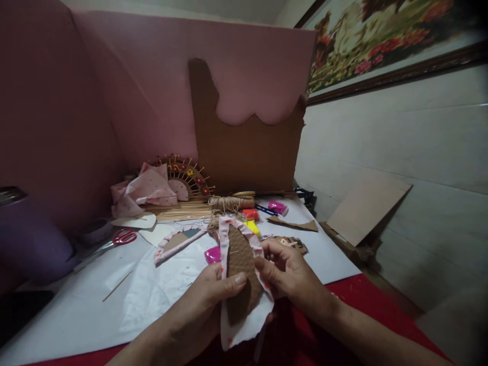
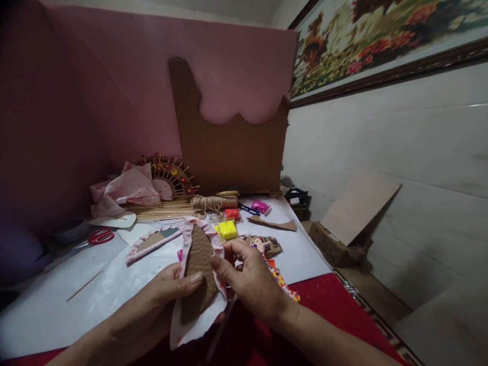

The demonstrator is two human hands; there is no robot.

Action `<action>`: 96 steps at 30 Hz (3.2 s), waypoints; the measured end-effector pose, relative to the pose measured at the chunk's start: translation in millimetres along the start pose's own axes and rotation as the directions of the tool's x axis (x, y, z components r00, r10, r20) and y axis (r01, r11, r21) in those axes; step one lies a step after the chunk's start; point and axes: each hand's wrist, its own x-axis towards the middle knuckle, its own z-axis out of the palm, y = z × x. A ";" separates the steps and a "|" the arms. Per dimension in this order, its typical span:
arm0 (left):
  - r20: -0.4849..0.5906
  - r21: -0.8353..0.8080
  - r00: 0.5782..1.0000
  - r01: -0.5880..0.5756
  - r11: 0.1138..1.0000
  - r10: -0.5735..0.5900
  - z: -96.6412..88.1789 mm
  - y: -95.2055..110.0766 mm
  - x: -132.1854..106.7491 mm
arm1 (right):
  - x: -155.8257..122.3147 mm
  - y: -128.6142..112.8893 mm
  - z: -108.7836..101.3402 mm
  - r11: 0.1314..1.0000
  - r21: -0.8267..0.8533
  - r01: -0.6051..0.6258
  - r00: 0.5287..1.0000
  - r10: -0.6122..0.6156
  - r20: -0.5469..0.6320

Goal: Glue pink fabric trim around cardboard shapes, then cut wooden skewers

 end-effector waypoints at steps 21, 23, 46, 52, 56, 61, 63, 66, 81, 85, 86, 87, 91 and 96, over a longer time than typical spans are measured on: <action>-0.240 0.107 0.962 -0.107 0.989 0.130 -6.3 -1.3 8.9 | 2.8 -0.5 3.9 0.969 0.236 -0.076 0.985 0.109 -0.130; -0.237 0.145 0.956 -0.144 0.979 0.175 -5.9 -0.9 8.2 | 2.8 -0.6 5.0 0.960 0.272 -0.065 0.985 0.106 -0.137; -0.273 0.070 0.873 -0.400 0.914 0.403 9.7 9.6 8.8 | -1.1 -2.5 24.5 0.878 0.478 -0.011 1.000 0.011 0.002; -0.250 0.016 0.875 -0.425 0.905 0.415 15.9 4.8 7.2 | -0.5 -1.7 30.6 0.846 0.533 0.010 1.000 -0.001 -0.017; -0.333 0.021 0.829 -0.470 0.882 0.450 13.7 6.3 9.6 | 0.5 0.9 31.0 0.879 0.477 -0.017 1.000 0.003 0.031; -0.565 0.100 0.653 -0.553 0.827 0.504 7.4 25.3 7.4 | 2.5 -10.2 2.9 0.977 0.213 0.012 0.978 0.033 -0.204; -0.587 0.142 0.623 -0.550 0.823 0.518 3.1 30.9 6.4 | 2.2 -18.7 -20.0 0.999 0.009 0.036 0.930 -0.030 -0.365; -0.584 0.162 0.621 -0.542 0.825 0.523 -1.9 33.5 6.5 | -1.5 -24.5 -53.1 0.918 -0.397 0.004 0.927 -0.152 -0.343; -0.620 0.165 0.587 -0.551 0.818 0.520 -0.6 37.5 4.0 | -30.2 9.6 -53.8 0.612 -0.781 -0.129 0.991 0.047 -0.127; -0.588 0.145 0.616 -0.558 0.817 0.525 -2.8 35.0 4.3 | -31.4 18.5 -60.8 0.688 -0.700 -0.190 0.967 0.009 -0.253; -0.575 0.139 0.629 -0.555 0.820 0.523 -3.4 33.3 5.0 | -31.8 19.7 -62.5 0.687 -0.699 -0.196 0.964 0.005 -0.265; -0.562 0.128 0.646 -0.549 0.826 0.517 -4.3 31.3 5.9 | -32.0 20.2 -63.9 0.685 -0.704 -0.190 0.965 -0.002 -0.262; -0.542 0.093 0.724 -0.454 0.886 0.428 -11.3 19.6 11.0 | -29.4 19.1 -66.5 0.699 -0.702 -0.137 0.982 0.003 -0.189; -0.567 0.182 0.755 -0.275 0.944 0.329 -22.5 7.0 19.2 | -20.6 20.3 -67.6 0.755 -0.640 -0.144 0.984 0.039 -0.176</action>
